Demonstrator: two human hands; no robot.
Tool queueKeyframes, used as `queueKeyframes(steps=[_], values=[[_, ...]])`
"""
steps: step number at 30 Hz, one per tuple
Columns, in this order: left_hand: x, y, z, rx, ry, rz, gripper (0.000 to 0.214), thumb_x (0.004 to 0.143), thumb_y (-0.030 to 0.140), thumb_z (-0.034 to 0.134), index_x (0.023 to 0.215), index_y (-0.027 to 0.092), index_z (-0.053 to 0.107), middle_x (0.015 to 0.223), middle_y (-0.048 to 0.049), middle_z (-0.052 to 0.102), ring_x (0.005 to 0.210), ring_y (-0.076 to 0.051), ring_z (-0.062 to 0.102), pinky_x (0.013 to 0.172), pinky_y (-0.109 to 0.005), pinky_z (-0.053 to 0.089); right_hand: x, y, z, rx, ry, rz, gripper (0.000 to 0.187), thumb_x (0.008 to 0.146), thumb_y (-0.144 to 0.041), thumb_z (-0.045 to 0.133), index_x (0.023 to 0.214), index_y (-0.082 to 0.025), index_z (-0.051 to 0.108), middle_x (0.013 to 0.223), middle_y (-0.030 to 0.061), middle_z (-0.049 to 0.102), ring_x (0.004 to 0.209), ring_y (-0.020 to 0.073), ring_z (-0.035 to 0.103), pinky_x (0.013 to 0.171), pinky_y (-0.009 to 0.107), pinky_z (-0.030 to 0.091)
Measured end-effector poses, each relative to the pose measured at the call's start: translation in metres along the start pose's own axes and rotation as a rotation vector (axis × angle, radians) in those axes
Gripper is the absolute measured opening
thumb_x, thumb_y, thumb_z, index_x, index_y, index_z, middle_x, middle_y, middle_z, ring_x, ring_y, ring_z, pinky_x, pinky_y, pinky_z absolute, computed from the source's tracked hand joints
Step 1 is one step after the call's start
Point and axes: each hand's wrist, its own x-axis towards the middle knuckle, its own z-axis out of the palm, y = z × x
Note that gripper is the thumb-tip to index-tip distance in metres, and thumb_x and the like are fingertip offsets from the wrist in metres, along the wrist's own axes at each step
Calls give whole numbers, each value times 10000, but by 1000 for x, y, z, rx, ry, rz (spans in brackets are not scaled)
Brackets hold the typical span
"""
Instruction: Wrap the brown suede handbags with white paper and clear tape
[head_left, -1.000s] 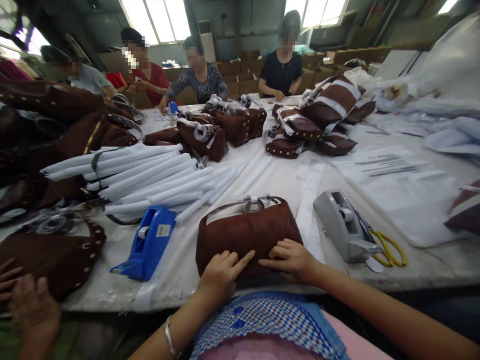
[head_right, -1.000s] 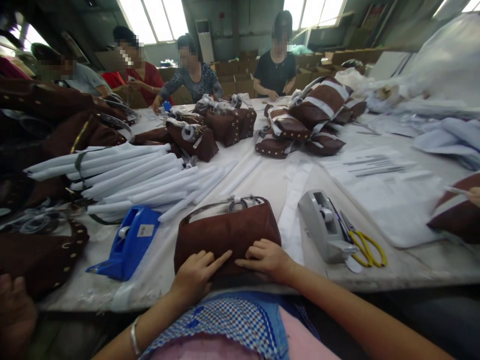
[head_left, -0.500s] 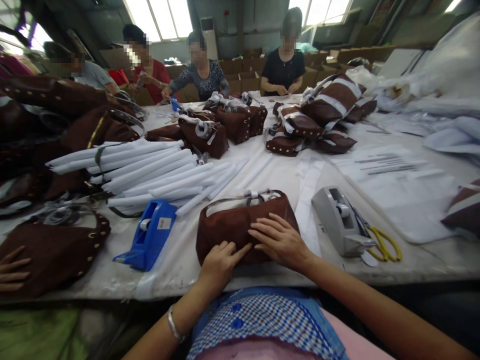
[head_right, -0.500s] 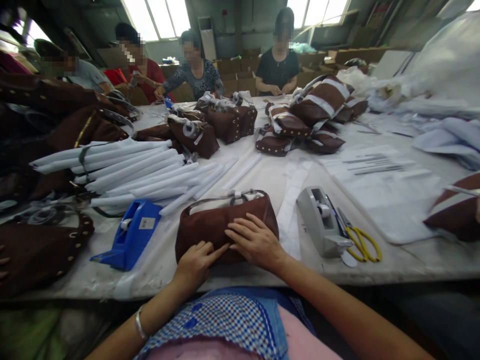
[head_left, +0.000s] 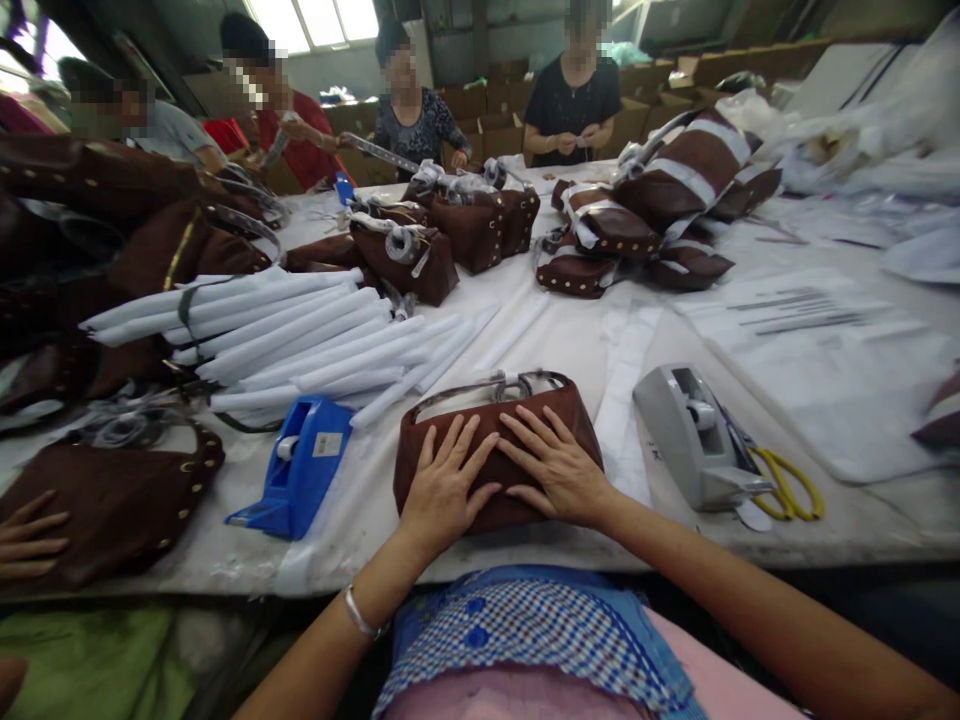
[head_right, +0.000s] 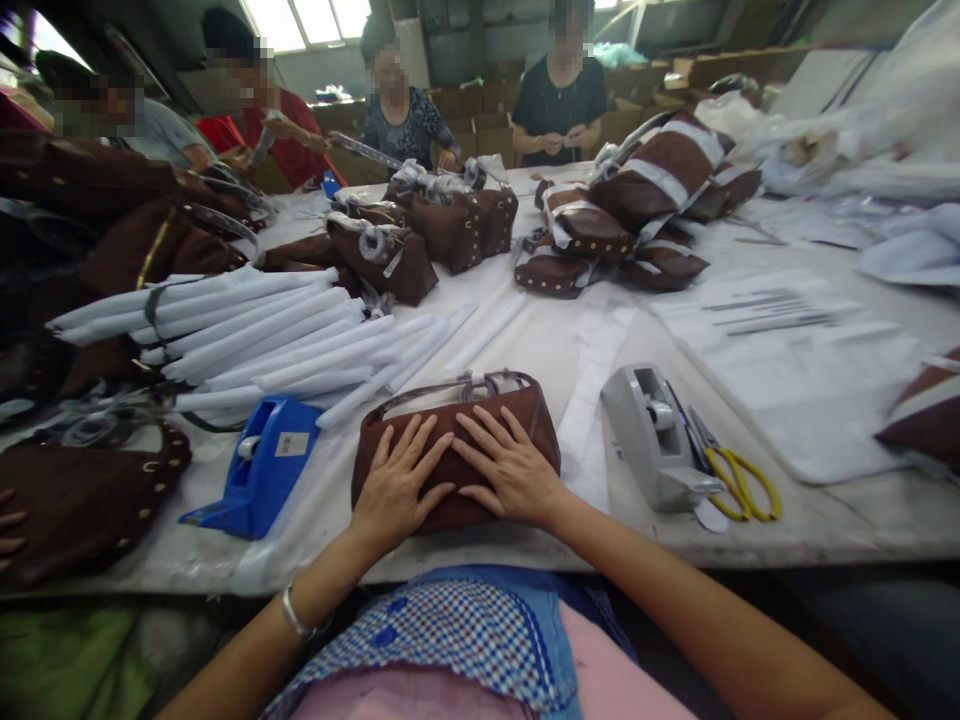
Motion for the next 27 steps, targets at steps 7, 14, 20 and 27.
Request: queueKeyframes(steps=[7, 14, 20, 27], values=[[-12, -1, 26, 30, -5, -24, 695, 913, 497, 597, 1529, 285, 355, 1631, -115, 276, 1504, -349, 247, 1212, -615, 138, -23, 9, 27, 6, 289, -79, 476, 933, -241, 612, 1402, -273, 544, 1335, 30, 661, 1346, 229, 514, 1211, 485, 276], [-9, -9, 43, 38, 43, 2, 660, 910, 525, 593, 1499, 288, 413, 1611, -122, 321, 1502, -346, 254, 1212, -619, 111, -24, 10, 46, -15, 258, -44, 526, 928, -271, 617, 1441, -295, 504, 1379, 5, 630, 1372, 219, 474, 1207, 454, 283], [-11, 1, 30, 105, 56, 134, 580, 976, 335, 538, 1524, 279, 356, 1565, -91, 414, 1478, -286, 330, 1229, -595, 107, -14, 21, 41, 55, 211, -43, 486, 928, -265, 616, 1407, -288, 539, 1398, 16, 615, 1388, 219, 453, 1186, 472, 334], [7, -20, 42, 45, -39, 96, 581, 992, 422, 475, 1537, 289, 323, 1605, -46, 344, 1502, -281, 272, 1231, -580, 125, 11, 34, 43, 75, 225, -3, 410, 954, -284, 583, 1362, -248, 583, 1395, 27, 616, 1376, 226, 470, 1178, 474, 341]])
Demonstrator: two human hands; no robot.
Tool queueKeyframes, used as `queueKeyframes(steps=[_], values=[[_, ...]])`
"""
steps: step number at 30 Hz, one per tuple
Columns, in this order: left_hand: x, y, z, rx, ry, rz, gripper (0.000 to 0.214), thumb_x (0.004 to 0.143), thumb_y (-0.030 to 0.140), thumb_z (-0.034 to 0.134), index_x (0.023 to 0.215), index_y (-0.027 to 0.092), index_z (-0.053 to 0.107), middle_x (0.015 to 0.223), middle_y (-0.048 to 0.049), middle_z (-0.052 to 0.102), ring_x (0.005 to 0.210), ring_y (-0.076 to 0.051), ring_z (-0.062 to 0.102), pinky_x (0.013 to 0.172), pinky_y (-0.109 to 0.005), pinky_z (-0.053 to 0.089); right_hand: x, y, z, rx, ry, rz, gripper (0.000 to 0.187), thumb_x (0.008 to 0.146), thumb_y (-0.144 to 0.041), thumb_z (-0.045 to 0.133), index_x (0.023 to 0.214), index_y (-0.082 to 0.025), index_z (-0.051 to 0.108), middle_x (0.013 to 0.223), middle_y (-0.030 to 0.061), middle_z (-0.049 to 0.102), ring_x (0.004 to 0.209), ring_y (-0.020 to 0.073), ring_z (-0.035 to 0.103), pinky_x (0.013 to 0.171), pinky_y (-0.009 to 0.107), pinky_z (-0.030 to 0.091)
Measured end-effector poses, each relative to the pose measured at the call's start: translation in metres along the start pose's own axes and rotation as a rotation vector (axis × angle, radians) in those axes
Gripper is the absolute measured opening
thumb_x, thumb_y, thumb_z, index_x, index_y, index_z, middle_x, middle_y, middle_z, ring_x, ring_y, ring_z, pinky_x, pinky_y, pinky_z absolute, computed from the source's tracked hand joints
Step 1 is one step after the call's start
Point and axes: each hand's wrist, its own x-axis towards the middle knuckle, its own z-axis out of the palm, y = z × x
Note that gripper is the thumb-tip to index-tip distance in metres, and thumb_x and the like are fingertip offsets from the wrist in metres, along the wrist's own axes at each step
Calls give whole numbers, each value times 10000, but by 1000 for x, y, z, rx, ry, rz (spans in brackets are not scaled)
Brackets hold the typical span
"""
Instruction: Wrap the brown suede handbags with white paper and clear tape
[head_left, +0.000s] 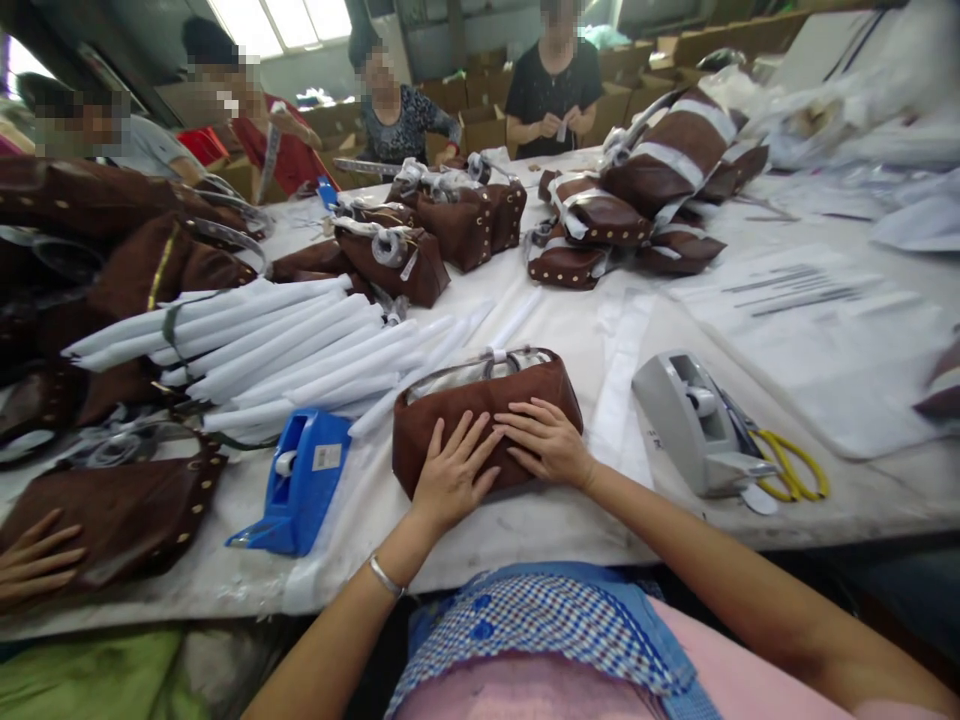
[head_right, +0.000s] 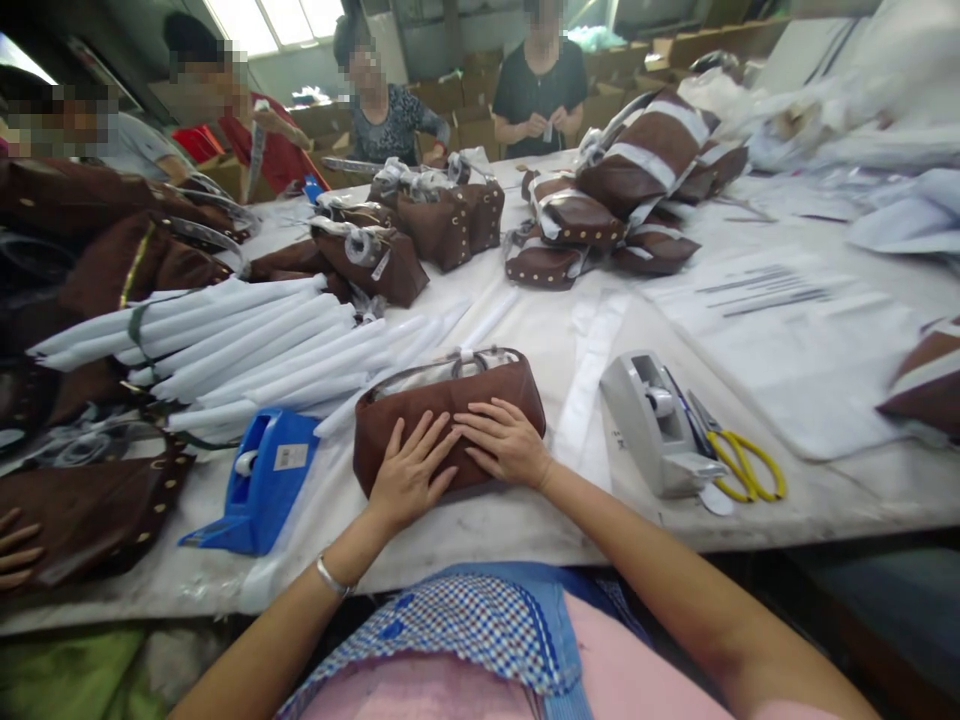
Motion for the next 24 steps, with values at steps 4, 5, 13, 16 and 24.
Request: queueKeyframes(steps=[4, 5, 13, 16, 24], values=[[12, -12, -5, -8, -34, 17, 615, 986, 440, 475, 1550, 285, 285, 1618, -49, 319, 1506, -276, 263, 1225, -570, 167, 13, 7, -2, 4, -48, -11, 379, 967, -301, 571, 1340, -237, 602, 1383, 42, 626, 1356, 228, 494, 1162, 473, 363], [13, -13, -5, -1, -30, 16, 616, 984, 443, 476, 1550, 289, 285, 1620, -49, 315, 1508, -278, 256, 1224, -573, 168, 14, 8, 0, -1, -44, -19, 378, 968, -298, 568, 1340, -234, 602, 1381, 46, 627, 1354, 229, 497, 1161, 475, 365], [18, -20, 6, 6, 1, 3, 636, 985, 454, 469, 1557, 264, 267, 1636, -56, 278, 1520, -283, 217, 1222, -583, 164, 34, 3, -29, -111, -7, -15, 530, 1010, -340, 491, 1513, -207, 394, 1520, 86, 482, 1441, 273, 390, 1205, 522, 295], [19, -23, 6, 3, 5, -11, 636, 985, 461, 465, 1557, 268, 264, 1646, -51, 251, 1521, -279, 216, 1218, -580, 182, 37, -4, -38, -209, 147, 218, 706, 996, -438, 475, 1585, -154, 209, 1616, 142, 298, 1508, 350, 217, 1221, 592, 199], [19, -27, 19, 19, 16, 29, 820, 893, 572, 584, 1563, 234, 254, 1639, -83, 265, 1517, -313, 218, 1225, -581, 152, 15, 6, 8, -258, -17, 386, 828, 984, -488, 466, 1602, -148, 32, 1635, 164, 235, 1515, 315, 208, 1203, 546, 260]])
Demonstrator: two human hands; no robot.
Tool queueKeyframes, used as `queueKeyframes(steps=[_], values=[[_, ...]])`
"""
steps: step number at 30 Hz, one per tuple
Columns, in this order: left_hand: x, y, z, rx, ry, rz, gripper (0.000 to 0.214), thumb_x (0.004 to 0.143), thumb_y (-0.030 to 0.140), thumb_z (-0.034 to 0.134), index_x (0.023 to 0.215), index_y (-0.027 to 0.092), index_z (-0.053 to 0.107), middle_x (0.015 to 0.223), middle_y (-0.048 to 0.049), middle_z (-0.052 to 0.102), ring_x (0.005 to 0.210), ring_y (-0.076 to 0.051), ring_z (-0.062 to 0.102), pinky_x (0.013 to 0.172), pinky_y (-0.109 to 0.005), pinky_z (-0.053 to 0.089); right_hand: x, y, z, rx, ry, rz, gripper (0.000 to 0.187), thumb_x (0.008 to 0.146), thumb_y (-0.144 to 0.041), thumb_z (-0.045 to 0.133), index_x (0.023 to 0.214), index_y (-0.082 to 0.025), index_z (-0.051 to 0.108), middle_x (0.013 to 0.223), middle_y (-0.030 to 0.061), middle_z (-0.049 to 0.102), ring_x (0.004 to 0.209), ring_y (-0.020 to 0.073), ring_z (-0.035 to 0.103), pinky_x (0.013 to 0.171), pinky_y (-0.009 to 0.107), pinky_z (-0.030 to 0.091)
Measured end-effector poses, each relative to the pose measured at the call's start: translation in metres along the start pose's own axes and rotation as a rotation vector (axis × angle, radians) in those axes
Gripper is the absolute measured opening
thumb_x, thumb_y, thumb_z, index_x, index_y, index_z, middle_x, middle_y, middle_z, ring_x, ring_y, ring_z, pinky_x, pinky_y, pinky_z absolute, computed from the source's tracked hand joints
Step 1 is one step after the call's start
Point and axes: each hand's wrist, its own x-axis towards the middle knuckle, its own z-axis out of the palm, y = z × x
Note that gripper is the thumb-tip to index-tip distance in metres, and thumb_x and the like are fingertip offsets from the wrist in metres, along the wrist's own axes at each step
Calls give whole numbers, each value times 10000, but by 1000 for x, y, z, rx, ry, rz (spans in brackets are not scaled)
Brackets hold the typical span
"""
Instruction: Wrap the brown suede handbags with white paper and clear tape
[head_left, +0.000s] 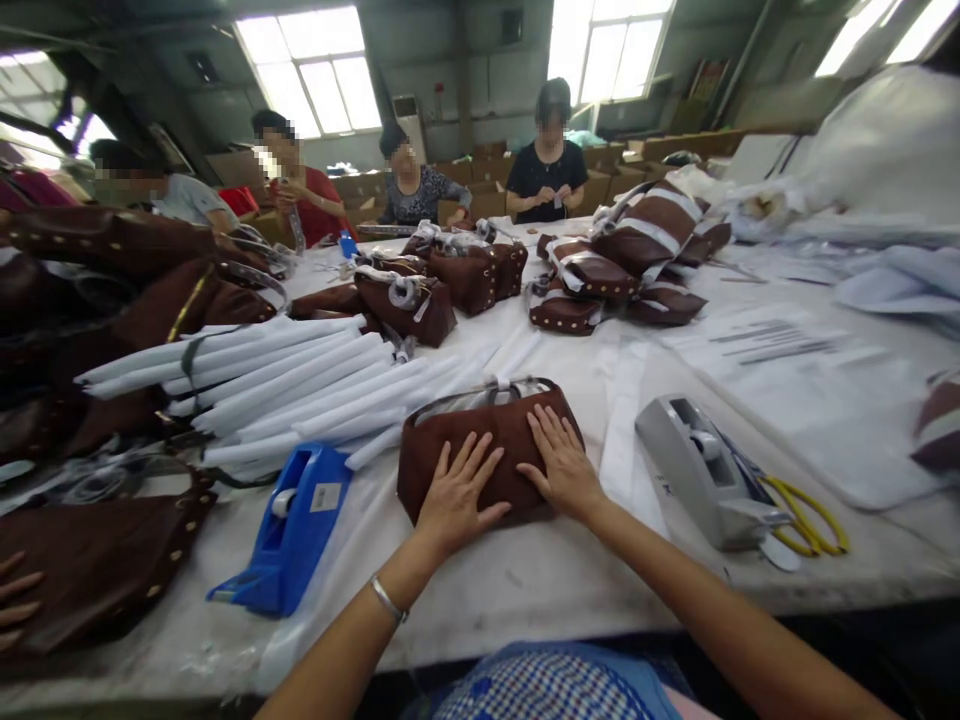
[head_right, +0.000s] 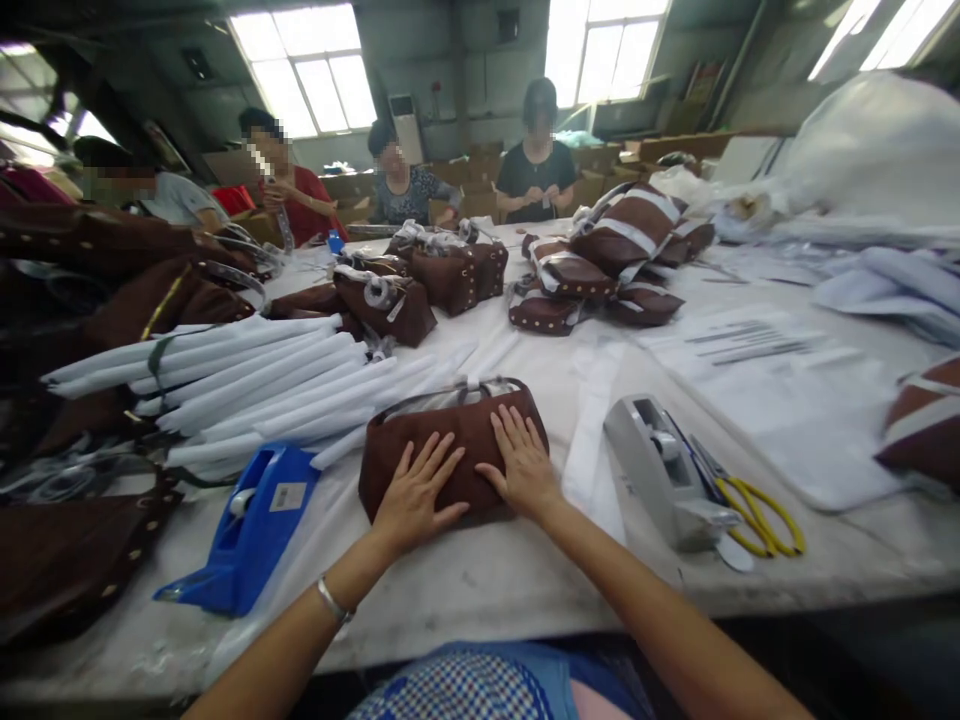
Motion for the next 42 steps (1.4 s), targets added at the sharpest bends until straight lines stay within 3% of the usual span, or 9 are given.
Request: queueKeyframes(steps=[5, 12, 16, 21, 24, 31, 34, 39, 42], values=[[0, -2, 2, 1, 14, -5, 833, 898, 549, 588, 1574, 241, 212, 1648, -87, 235, 1522, -313, 201, 1227, -579, 137, 25, -12, -34, 4, 185, 54, 844, 988, -501, 437, 1597, -114, -1, 1663, 161, 110, 1533, 337, 102, 1225, 573, 176], [-7, 0, 6, -30, 76, 30, 885, 859, 613, 610, 1547, 159, 288, 1595, -153, 345, 1502, -309, 266, 1228, -553, 177, 4, -12, 34, -14, 26, -56, 815, 993, -456, 472, 1598, -120, 43, 1626, 167, 259, 1518, 298, 207, 1216, 529, 245], [-18, 3, -5, 44, 252, 38, 657, 950, 460, 557, 1517, 192, 360, 1550, -116, 435, 1485, -264, 315, 1244, -515, 165, 4, -8, 37, -20, 48, -48, 805, 998, -463, 464, 1600, -127, 48, 1628, 160, 255, 1520, 300, 196, 1220, 531, 230], [-14, 12, -69, -16, 505, -329, 684, 990, 352, 487, 1578, 172, 187, 1645, -156, 209, 1533, -301, 143, 1231, -557, 167, 6, -7, 35, -23, 56, -43, 804, 1000, -488, 447, 1601, -138, 44, 1627, 165, 254, 1510, 313, 227, 1214, 544, 229], [-6, 7, -75, -96, 642, -480, 723, 992, 383, 447, 1591, 173, 101, 1670, -146, 99, 1537, -334, 79, 1222, -604, 144, 5, -8, 35, -31, 42, -34, 801, 1002, -490, 438, 1601, -132, 46, 1628, 169, 250, 1510, 310, 229, 1215, 533, 230], [-18, -25, 37, 75, 333, -588, 663, 990, 366, 473, 1574, 194, 209, 1631, -161, 248, 1528, -310, 166, 1196, -596, 254, 7, -14, 31, -55, 39, -84, 815, 991, -484, 463, 1602, -148, 43, 1632, 139, 254, 1521, 301, 195, 1220, 528, 224], [-16, -27, 26, 79, 282, -576, 652, 993, 384, 468, 1566, 185, 232, 1620, -164, 280, 1521, -309, 200, 1190, -589, 273, 9, -13, 32, -56, 48, -77, 818, 993, -482, 464, 1602, -142, 36, 1629, 144, 261, 1520, 294, 199, 1219, 523, 231], [6, -7, -37, 81, 361, -536, 727, 986, 404, 479, 1585, 174, 137, 1649, -171, 182, 1536, -316, 117, 1202, -590, 240, 9, -10, 36, -37, 39, -62, 807, 996, -489, 459, 1601, -143, 53, 1635, 139, 245, 1521, 294, 194, 1224, 518, 226], [16, 1, -34, 82, 344, -387, 744, 968, 418, 514, 1586, 216, 154, 1660, -140, 150, 1538, -317, 104, 1217, -599, 192, 8, -8, 38, -26, 36, -60, 797, 996, -484, 463, 1601, -142, 72, 1637, 142, 237, 1523, 297, 185, 1224, 522, 227]])
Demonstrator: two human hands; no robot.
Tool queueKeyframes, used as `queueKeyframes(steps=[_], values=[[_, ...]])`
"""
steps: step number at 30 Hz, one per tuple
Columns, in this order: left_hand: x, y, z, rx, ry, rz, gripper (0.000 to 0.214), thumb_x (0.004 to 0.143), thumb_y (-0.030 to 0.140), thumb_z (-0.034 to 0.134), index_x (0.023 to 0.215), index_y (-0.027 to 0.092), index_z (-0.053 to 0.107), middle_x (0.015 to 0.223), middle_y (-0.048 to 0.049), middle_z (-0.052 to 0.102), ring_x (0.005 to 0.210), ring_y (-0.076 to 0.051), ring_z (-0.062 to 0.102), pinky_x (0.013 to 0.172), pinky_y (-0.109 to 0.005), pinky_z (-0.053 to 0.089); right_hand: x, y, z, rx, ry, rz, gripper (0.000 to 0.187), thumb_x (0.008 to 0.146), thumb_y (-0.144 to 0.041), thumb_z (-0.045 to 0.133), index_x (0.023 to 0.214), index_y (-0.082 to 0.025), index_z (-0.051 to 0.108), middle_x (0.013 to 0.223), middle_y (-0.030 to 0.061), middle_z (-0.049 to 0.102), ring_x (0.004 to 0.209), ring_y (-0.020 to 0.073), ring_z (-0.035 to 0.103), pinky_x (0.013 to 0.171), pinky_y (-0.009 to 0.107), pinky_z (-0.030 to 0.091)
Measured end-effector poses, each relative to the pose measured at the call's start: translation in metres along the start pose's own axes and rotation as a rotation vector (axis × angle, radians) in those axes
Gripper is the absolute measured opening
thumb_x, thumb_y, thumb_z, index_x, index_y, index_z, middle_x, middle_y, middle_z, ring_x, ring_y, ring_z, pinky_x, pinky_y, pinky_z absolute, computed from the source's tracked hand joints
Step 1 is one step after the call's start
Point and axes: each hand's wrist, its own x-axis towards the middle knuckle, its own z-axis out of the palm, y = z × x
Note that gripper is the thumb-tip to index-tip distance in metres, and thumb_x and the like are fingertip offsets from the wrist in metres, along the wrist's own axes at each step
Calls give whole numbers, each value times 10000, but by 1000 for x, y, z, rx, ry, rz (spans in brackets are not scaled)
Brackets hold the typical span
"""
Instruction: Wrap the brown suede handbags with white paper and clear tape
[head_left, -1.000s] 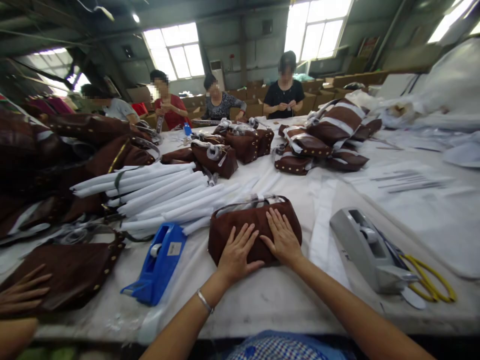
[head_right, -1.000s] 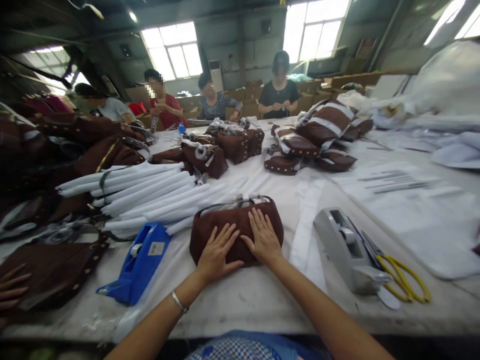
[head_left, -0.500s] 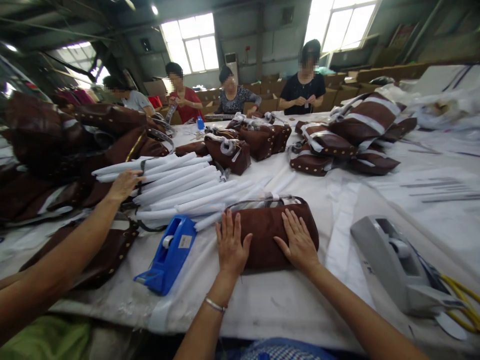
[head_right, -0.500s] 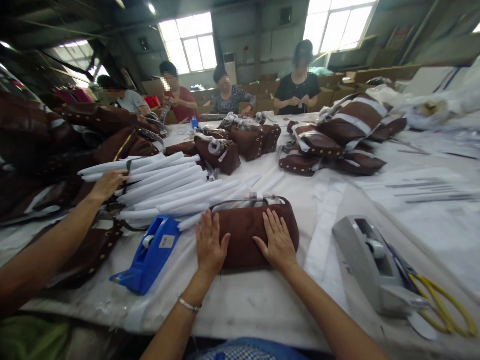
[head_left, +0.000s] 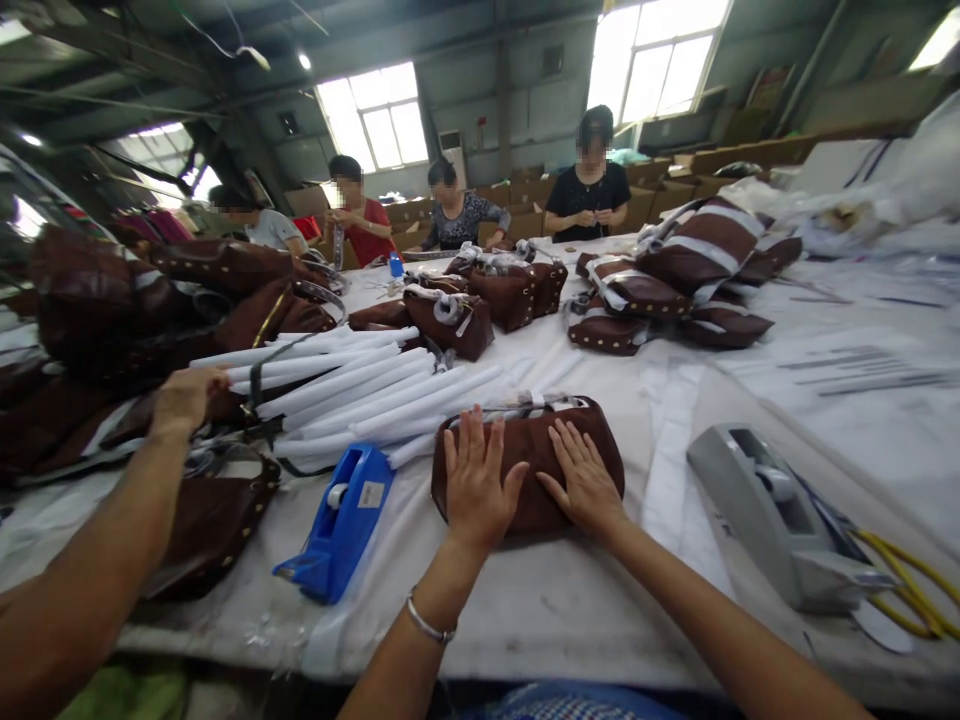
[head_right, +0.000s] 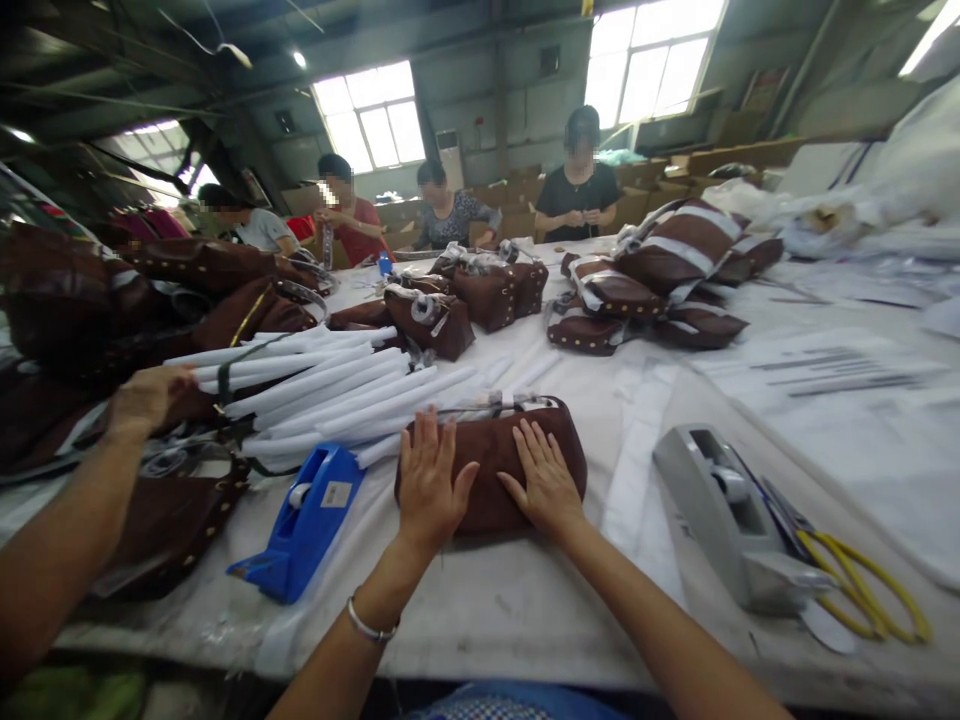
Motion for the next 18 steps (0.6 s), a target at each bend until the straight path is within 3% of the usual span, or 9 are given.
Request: queueKeyframes(steps=[2, 5, 7, 10, 16, 18], values=[[-6, -1, 20, -3, -49, 92, 707, 960, 404, 534, 1573, 248, 217, 1647, -134, 209, 1528, -317, 166, 1204, -609, 224, 0, -1, -3, 6, 5, -10, 804, 991, -480, 475, 1601, -144, 73, 1636, 146, 238, 1522, 303, 187, 1219, 531, 236], [-18, -9, 51, 8, -110, 88, 658, 959, 382, 538, 1552, 249, 287, 1635, -141, 246, 1519, -322, 204, 1186, -620, 261, 3, -5, -18, 21, 21, -51, 818, 987, -473, 487, 1602, -152, 54, 1631, 153, 248, 1517, 305, 205, 1202, 533, 274], [-21, -13, 60, 11, -117, 78, 646, 964, 380, 529, 1550, 243, 294, 1636, -143, 240, 1521, -323, 195, 1184, -622, 262, 6, -8, -31, 34, 36, -73, 810, 990, -463, 480, 1602, -154, 49, 1634, 152, 238, 1519, 304, 197, 1203, 532, 274], [-21, -13, 58, 13, -100, 77, 639, 970, 376, 519, 1551, 238, 292, 1637, -149, 238, 1521, -323, 195, 1182, -619, 268, 7, -10, -39, 30, 72, -42, 795, 990, -454, 474, 1602, -147, 69, 1645, 152, 200, 1527, 318, 157, 1222, 560, 212], [-20, -8, 54, 9, -79, 84, 637, 971, 367, 521, 1552, 253, 286, 1636, -146, 247, 1521, -318, 202, 1178, -622, 279, -7, 11, -14, 58, 24, 24, 697, 987, -466, 491, 1571, -168, 255, 1624, 144, 280, 1515, 307, 211, 1205, 551, 262], [-21, -8, 55, 7, -65, 81, 630, 975, 364, 514, 1552, 250, 288, 1633, -148, 256, 1518, -318, 210, 1176, -619, 286, -12, 24, -11, 121, 55, 135, 637, 995, -470, 465, 1536, -157, 343, 1620, 142, 291, 1513, 309, 218, 1210, 554, 255]])
